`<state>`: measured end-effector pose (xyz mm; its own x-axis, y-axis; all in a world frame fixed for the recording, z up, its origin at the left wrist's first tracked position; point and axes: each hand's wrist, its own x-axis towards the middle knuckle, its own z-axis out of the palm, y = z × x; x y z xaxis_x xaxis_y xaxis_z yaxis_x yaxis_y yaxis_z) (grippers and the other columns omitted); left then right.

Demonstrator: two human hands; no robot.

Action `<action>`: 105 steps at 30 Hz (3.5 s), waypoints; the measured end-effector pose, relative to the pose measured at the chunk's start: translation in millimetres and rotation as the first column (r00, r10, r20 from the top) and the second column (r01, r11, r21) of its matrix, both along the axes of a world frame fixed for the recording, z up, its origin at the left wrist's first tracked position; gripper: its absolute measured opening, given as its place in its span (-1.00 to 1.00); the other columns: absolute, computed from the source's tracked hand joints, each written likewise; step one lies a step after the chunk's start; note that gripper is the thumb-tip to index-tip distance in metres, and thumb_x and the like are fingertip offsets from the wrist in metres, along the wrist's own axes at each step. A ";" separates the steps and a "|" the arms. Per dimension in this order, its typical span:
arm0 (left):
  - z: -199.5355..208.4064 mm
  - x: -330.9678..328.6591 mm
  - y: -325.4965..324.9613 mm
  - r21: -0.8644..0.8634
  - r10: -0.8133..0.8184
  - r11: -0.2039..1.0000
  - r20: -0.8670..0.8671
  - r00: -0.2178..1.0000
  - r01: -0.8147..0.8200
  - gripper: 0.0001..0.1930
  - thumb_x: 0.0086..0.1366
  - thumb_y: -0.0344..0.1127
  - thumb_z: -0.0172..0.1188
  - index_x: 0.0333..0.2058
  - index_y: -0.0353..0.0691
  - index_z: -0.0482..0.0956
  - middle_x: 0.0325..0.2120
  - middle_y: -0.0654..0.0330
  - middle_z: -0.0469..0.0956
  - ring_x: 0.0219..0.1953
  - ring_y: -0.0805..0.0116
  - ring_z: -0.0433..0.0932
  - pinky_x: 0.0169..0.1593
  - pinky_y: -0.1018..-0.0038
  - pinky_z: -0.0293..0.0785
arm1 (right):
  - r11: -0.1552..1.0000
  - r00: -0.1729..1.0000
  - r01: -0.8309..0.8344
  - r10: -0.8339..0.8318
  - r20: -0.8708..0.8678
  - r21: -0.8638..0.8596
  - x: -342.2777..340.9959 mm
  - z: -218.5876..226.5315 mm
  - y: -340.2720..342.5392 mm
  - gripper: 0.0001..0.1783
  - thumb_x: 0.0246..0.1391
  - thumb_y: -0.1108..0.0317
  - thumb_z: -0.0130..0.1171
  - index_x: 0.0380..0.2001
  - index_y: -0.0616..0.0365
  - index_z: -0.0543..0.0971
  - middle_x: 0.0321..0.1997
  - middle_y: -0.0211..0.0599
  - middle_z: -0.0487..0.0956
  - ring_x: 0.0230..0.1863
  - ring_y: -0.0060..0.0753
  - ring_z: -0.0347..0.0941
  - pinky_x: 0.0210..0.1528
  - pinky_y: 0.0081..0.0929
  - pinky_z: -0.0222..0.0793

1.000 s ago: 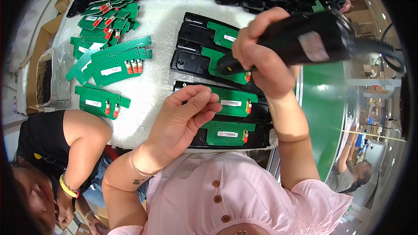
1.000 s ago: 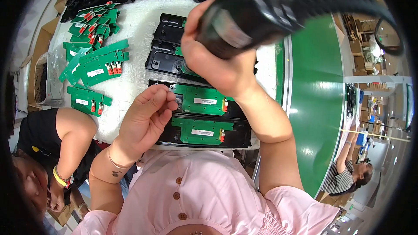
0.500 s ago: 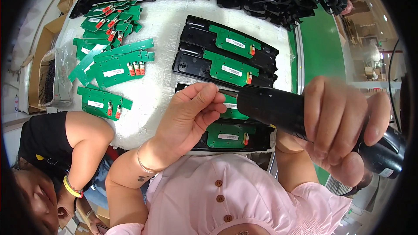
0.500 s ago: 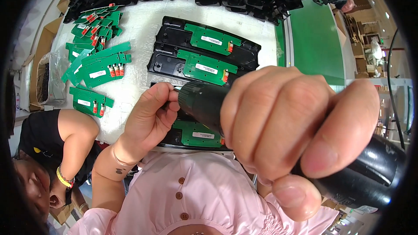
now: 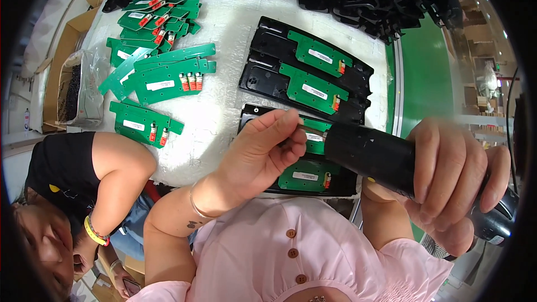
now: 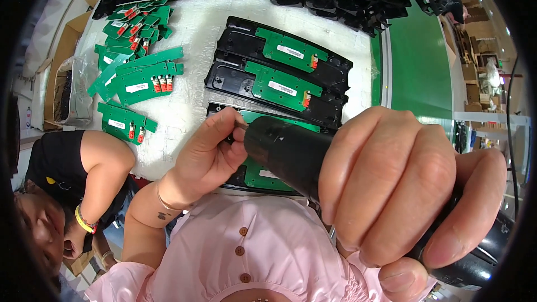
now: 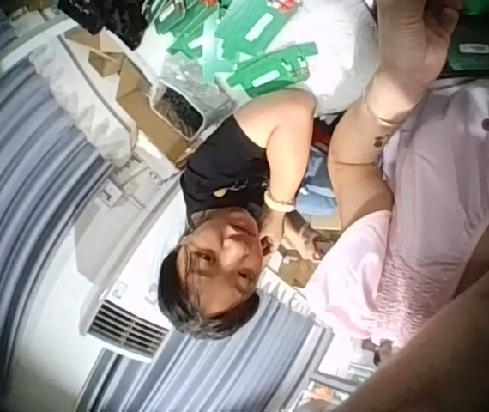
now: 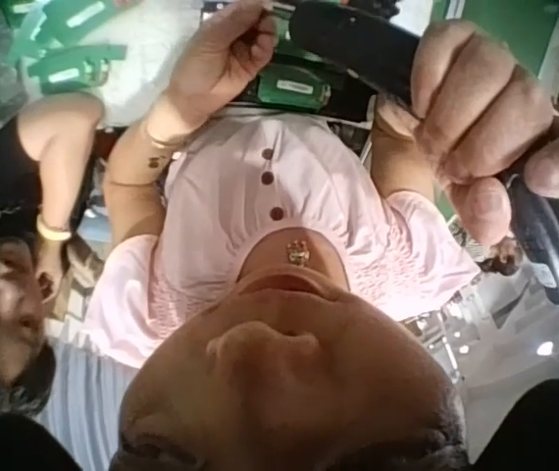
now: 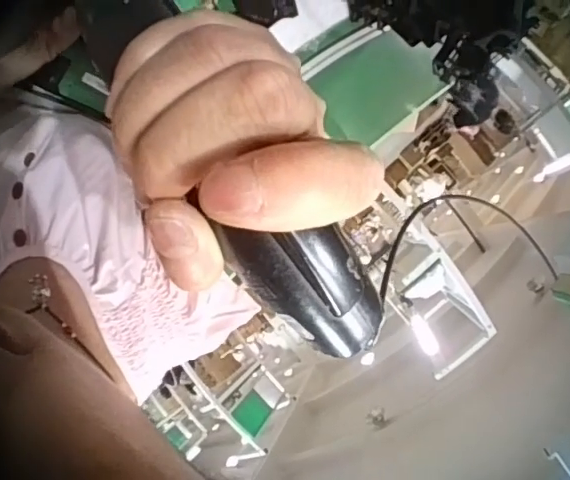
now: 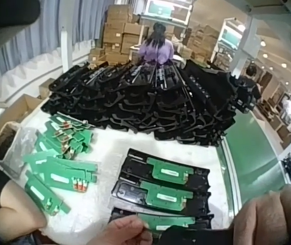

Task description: Assembling small electronic components and circuit boards into plastic housings using an electric screwdriver on a production line.

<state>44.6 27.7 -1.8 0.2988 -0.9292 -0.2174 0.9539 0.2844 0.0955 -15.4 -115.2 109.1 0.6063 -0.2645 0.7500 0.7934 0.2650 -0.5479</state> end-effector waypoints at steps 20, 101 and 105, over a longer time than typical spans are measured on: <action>4.1 -11.8 8.2 0.087 -0.107 0.991 0.097 0.990 0.098 -0.77 0.33 -0.37 -0.18 -0.12 -0.33 0.36 -0.20 -0.01 0.48 -0.11 0.16 0.49 -0.07 0.44 0.47 | 0.936 0.814 0.191 -0.319 -0.486 -0.294 86.0 -43.3 -34.0 -0.79 -0.20 0.50 -0.09 -0.38 0.25 0.32 -0.68 -0.34 0.29 -0.66 -0.53 0.15 -0.51 -0.52 0.14; 8.6 -57.0 9.9 0.196 -0.334 0.930 0.087 0.939 0.312 -0.80 0.31 -0.36 -0.11 -0.17 -0.32 0.38 -0.29 0.06 0.49 -0.22 0.31 0.52 -0.16 0.58 0.47 | 0.942 0.785 0.232 -0.328 -0.526 -0.242 -14.9 -40.9 -11.8 -0.70 -0.25 0.43 -0.12 -0.32 0.18 0.26 -0.73 -0.46 0.18 -0.73 -0.58 0.09 -0.56 -0.52 0.09; 7.6 -51.0 14.9 0.233 -0.296 0.938 0.164 0.941 0.255 -0.81 0.28 -0.39 -0.04 -0.17 -0.32 0.39 -0.33 0.08 0.51 -0.29 0.35 0.54 -0.23 0.60 0.49 | 0.935 0.787 0.153 -0.312 -0.533 -0.321 -11.3 -44.0 -13.9 -0.76 -0.26 0.55 -0.04 -0.40 0.23 0.29 -0.66 -0.40 0.29 -0.67 -0.62 0.19 -0.55 -0.62 0.17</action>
<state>-6.4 42.6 5.8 0.0932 -0.9218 -0.3762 0.9487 -0.0324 0.3144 -26.6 -129.0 65.0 0.8849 -0.3084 0.3490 0.3370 -0.0930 -0.9369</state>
